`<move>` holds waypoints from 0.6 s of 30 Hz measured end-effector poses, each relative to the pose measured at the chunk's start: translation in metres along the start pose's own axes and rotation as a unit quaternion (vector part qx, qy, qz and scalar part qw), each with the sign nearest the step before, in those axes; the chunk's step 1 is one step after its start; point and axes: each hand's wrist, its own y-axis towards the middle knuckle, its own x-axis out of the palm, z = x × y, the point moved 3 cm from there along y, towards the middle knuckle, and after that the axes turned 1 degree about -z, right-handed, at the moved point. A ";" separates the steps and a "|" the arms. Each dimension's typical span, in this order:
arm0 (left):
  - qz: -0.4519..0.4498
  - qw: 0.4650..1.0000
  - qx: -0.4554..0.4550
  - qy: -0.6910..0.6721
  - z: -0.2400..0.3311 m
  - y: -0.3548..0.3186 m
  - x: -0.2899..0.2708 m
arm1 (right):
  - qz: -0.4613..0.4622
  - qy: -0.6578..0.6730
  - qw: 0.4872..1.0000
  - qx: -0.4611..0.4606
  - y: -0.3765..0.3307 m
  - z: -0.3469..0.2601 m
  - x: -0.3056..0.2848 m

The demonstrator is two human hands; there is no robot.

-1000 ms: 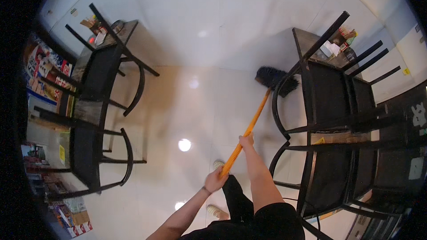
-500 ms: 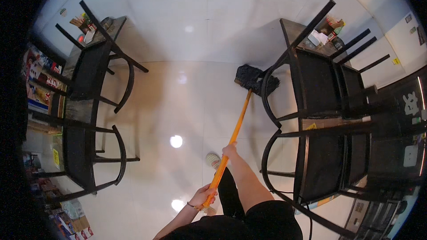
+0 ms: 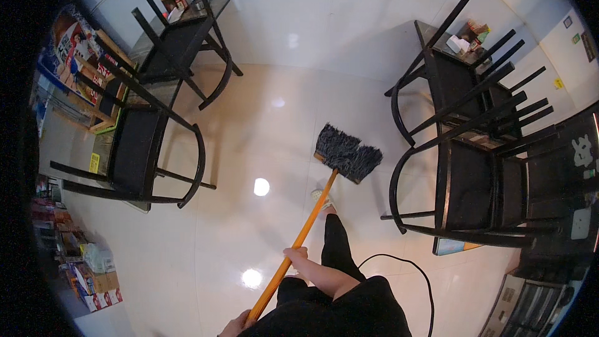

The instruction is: The person mops the tiled floor of a small shop using a long-handled mop. They move systematically around stacked chairs and tables, covering the area near a beverage refrigerator and a glass door.

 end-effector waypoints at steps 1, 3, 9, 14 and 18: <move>0.012 0.995 -0.028 0.093 0.007 -0.013 -0.002 | -0.116 0.121 0.986 -0.006 0.040 0.045 0.012; 0.022 0.956 -0.065 0.284 0.038 -0.040 -0.006 | -0.330 0.340 0.880 0.046 0.123 0.129 0.017; 0.020 0.923 -0.024 0.382 -0.071 -0.091 -0.063 | -0.122 -0.081 0.971 0.188 0.048 0.160 0.101; 0.056 0.972 -0.107 0.200 -0.099 -0.012 -0.051 | -0.066 0.051 0.986 0.146 0.073 0.041 0.039; 0.112 0.840 0.178 0.499 -0.031 0.088 -0.029 | -0.043 0.178 0.974 0.133 0.115 -0.076 -0.007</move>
